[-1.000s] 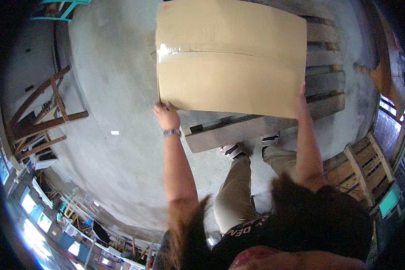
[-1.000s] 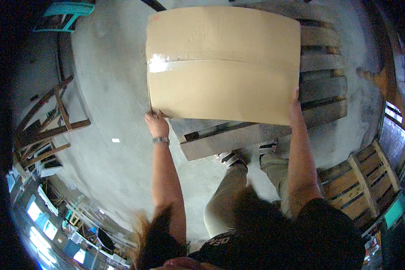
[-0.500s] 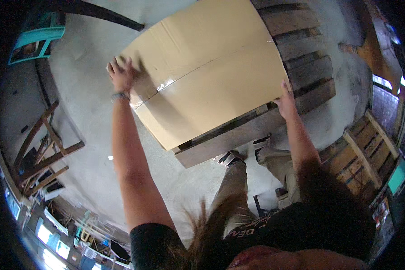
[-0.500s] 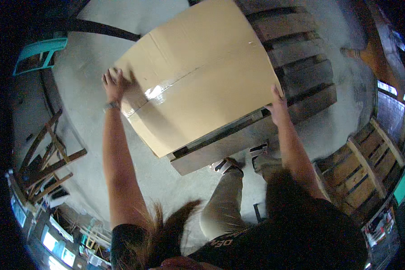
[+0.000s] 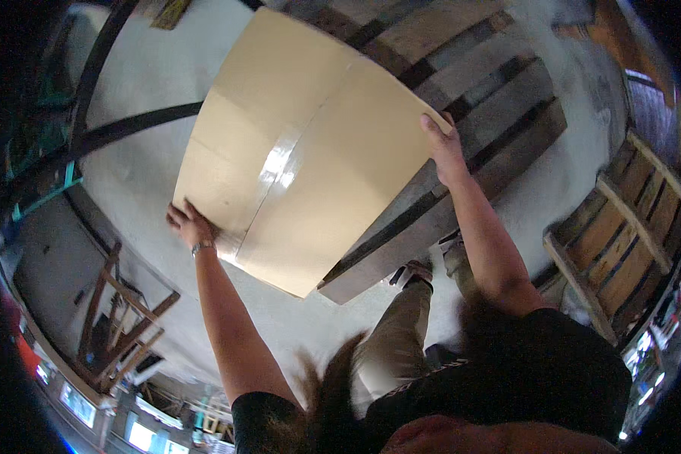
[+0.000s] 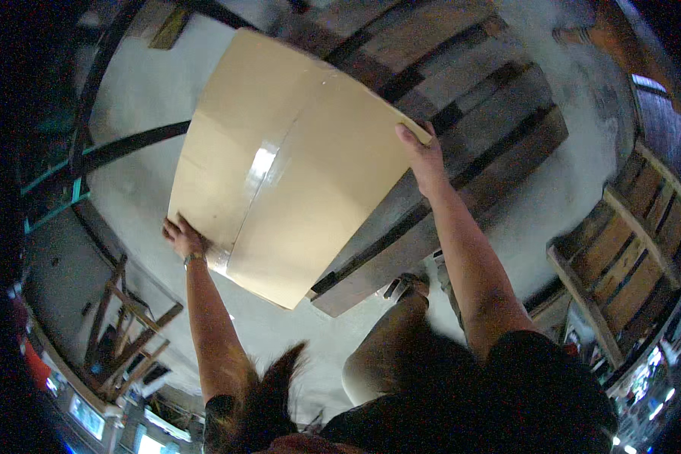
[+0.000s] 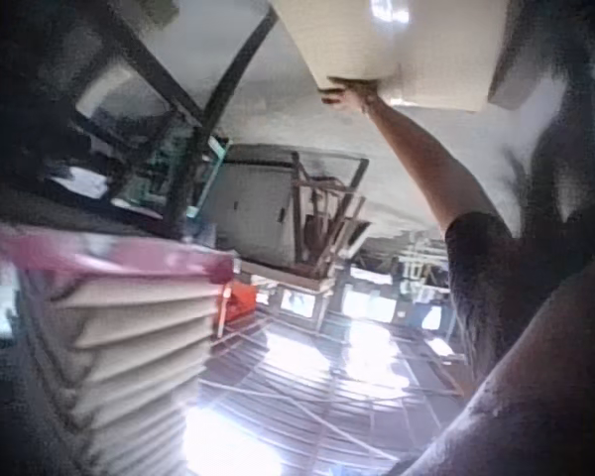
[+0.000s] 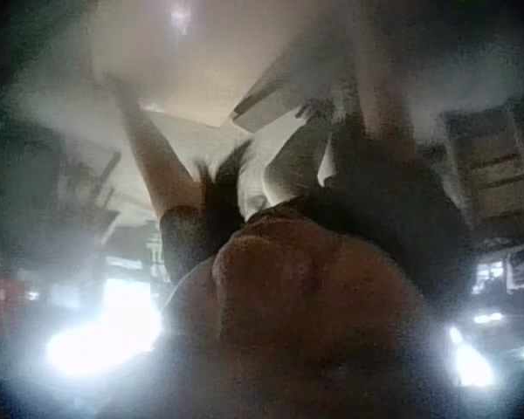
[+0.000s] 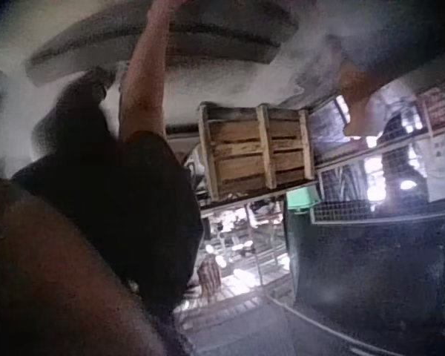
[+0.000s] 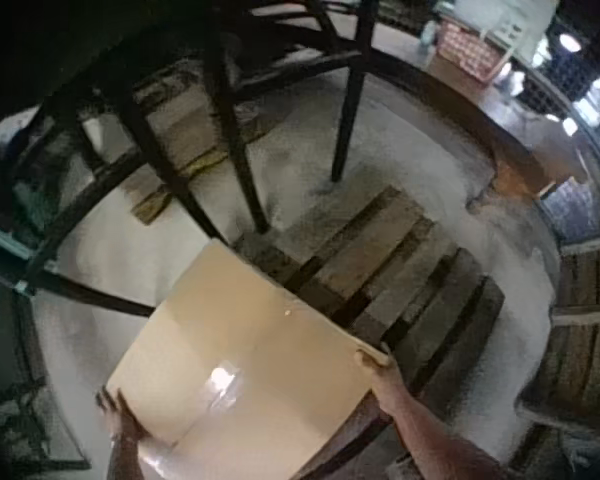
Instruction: The person tapes the bottom of a cardboard box, places smaller wrapped packages inside it, tapes the top shut, and moves the box onto a pallet.
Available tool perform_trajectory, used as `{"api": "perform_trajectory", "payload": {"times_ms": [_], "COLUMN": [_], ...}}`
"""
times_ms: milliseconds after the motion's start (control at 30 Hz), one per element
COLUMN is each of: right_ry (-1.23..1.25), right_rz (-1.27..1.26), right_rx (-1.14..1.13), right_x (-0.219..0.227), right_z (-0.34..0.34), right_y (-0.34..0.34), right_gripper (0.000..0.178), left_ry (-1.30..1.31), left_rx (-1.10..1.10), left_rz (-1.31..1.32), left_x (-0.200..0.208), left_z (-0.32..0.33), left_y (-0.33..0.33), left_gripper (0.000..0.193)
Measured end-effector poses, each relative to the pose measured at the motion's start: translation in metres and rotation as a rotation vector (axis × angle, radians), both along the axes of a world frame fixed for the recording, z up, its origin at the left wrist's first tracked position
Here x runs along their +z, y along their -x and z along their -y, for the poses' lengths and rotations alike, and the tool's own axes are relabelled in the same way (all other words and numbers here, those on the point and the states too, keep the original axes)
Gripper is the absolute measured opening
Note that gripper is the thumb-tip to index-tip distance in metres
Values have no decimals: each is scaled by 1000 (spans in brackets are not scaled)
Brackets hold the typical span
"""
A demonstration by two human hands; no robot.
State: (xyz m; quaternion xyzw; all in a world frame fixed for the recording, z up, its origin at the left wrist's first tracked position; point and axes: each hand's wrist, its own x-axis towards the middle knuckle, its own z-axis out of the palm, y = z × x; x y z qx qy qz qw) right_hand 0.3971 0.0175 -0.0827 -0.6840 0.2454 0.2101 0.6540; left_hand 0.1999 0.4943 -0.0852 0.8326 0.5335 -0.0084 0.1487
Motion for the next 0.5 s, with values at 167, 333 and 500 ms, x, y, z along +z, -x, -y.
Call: {"api": "perform_trajectory", "payload": {"times_ms": [167,333,500], "right_ry": [35,-37,-95], "right_rz": [53,114,122], "right_rx": [-72,-124,-42], "right_x": [-14,-18,-20], "right_z": [4,-2,-1], "right_y": [16,39,42], "right_gripper": [45,39,36], "left_ry": [-97,-293,-179], "left_rx": [-147,-491,-15], "left_rz": [-65,-172,-134], "left_x": [-19,-16,-12], "left_z": [-24,-71,-35], "left_y": [25,45,41], "left_gripper": [67,68,80]}}
